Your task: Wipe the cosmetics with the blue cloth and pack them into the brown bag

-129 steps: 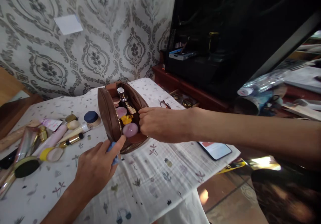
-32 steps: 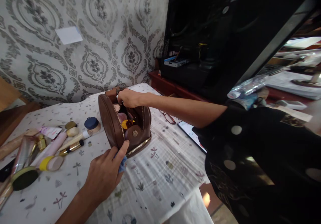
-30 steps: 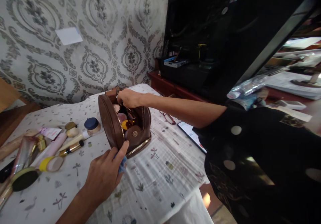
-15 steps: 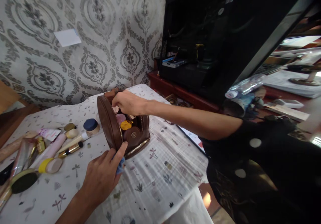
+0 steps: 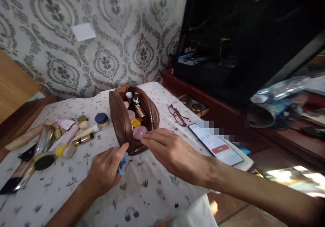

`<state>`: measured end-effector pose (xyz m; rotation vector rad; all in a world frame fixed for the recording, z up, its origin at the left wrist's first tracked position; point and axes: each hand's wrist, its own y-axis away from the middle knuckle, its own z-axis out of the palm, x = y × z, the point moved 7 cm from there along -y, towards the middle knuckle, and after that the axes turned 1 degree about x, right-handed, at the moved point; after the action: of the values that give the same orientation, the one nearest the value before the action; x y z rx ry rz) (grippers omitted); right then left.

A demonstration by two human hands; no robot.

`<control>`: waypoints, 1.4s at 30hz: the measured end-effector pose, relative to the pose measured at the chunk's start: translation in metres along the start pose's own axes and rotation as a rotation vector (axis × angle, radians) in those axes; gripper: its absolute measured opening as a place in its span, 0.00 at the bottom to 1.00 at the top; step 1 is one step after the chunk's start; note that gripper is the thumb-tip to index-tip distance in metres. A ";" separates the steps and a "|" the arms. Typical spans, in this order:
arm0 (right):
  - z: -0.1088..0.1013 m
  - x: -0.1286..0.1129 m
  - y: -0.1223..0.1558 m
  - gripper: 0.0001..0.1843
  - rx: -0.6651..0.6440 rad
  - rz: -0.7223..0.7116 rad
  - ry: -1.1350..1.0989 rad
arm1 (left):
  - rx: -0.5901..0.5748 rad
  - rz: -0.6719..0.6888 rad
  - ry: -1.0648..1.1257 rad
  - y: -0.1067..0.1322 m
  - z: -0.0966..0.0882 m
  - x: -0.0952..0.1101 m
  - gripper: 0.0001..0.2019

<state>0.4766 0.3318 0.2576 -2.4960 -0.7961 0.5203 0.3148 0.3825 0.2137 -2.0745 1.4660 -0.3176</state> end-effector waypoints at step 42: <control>0.233 -0.024 -0.077 0.13 0.071 0.555 -1.187 | -0.146 -0.747 -0.101 0.111 -0.002 -0.121 0.15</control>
<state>0.3126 0.4459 0.1126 -2.1362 -0.3682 2.2578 0.1821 0.4670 0.1671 -2.6524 0.6179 -0.3854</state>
